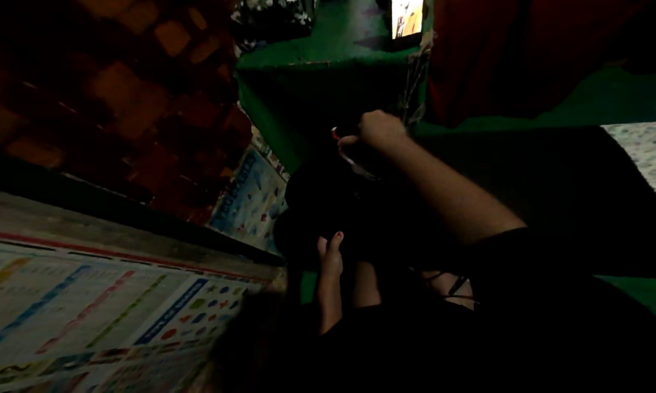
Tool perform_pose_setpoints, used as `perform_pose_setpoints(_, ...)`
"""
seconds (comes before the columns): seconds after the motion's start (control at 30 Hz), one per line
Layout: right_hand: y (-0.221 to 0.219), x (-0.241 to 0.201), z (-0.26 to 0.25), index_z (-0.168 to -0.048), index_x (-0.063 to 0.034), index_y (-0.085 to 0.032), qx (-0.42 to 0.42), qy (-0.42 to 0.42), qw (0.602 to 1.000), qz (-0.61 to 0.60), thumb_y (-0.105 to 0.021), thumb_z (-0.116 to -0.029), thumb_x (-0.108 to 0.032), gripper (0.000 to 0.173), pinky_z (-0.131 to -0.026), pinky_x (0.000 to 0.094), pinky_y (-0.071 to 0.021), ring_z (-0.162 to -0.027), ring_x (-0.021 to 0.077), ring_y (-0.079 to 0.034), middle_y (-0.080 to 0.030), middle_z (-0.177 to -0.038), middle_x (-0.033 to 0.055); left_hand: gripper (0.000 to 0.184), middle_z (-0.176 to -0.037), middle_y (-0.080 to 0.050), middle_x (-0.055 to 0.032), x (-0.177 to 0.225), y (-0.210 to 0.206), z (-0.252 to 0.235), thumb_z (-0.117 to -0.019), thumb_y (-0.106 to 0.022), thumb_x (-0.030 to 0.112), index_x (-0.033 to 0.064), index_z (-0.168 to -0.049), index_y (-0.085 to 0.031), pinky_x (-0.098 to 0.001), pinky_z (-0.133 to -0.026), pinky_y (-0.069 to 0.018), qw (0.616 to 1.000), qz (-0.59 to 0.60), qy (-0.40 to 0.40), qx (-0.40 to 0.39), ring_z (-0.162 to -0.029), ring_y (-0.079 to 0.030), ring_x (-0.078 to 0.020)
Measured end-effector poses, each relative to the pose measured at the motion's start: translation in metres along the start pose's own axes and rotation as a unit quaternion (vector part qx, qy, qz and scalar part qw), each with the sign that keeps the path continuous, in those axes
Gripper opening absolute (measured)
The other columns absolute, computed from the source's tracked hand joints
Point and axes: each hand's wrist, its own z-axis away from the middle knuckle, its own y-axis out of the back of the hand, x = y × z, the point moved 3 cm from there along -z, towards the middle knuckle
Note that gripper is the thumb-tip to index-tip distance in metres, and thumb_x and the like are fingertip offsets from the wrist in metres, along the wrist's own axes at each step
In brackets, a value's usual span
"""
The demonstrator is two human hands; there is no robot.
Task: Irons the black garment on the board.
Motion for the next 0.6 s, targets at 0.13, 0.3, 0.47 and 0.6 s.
perform_pose_setpoints(0.13, 0.035, 0.082, -0.001, -0.118, 0.0065, -0.067, 0.055, -0.096, 0.994, -0.001, -0.064, -0.0969, -0.059, 0.069, -0.094, 0.0696, -0.0480, -0.119, 0.0478, -0.063, -0.065, -0.125, 0.0300, 0.038, -0.117, -0.060, -0.0099, 0.007, -0.003, 0.004, -0.0986, -0.050, 0.004, -0.0105, -0.133, -0.043, -0.0220, -0.094, -0.0521, 1.000, 0.002, -0.004, 0.004, -0.104, -0.061, -0.0032)
perform_pose_setpoints(0.3, 0.080, 0.201, 0.027, -0.123, 0.0130, -0.062, 0.128, -0.229, 0.965, -0.003, -0.063, -0.0982, -0.058, 0.075, -0.096, 0.0762, -0.0420, -0.123, 0.0568, -0.057, -0.059, -0.129, 0.0388, 0.031, -0.108, -0.061, -0.0042, 0.017, -0.008, 0.009, -0.0969, -0.048, 0.002, -0.0071, -0.127, -0.046, -0.0211, -0.089, -0.0537, 1.000, 0.020, -0.008, 0.014, -0.096, -0.062, -0.0010)
perform_pose_setpoints(0.47, 0.114, 0.301, 0.081, -0.122, 0.0177, -0.060, 0.190, -0.329, 0.925, 0.005, -0.060, -0.0978, -0.062, 0.083, -0.097, 0.0799, -0.0380, -0.127, 0.0619, -0.051, -0.054, -0.131, 0.0452, 0.033, -0.110, -0.061, -0.0053, -0.001, -0.004, 0.001, -0.0980, -0.048, 0.005, -0.0057, -0.129, -0.043, -0.0239, -0.092, -0.0542, 0.999, 0.033, -0.013, 0.013, -0.099, -0.063, -0.0033)
perform_pose_setpoints(0.6, 0.126, 0.348, 0.114, -0.120, 0.0223, -0.058, 0.185, -0.320, 0.929, -0.002, -0.061, -0.0985, -0.059, 0.084, -0.098, 0.0817, -0.0352, -0.123, 0.0657, -0.050, -0.053, -0.126, 0.0494, 0.030, -0.108, -0.058, -0.0075, 0.012, -0.013, 0.008, -0.0997, -0.045, 0.001, -0.0085, -0.128, -0.040, -0.0227, -0.088, -0.0532, 0.998, 0.058, 0.007, 0.026, -0.095, -0.061, -0.0034)
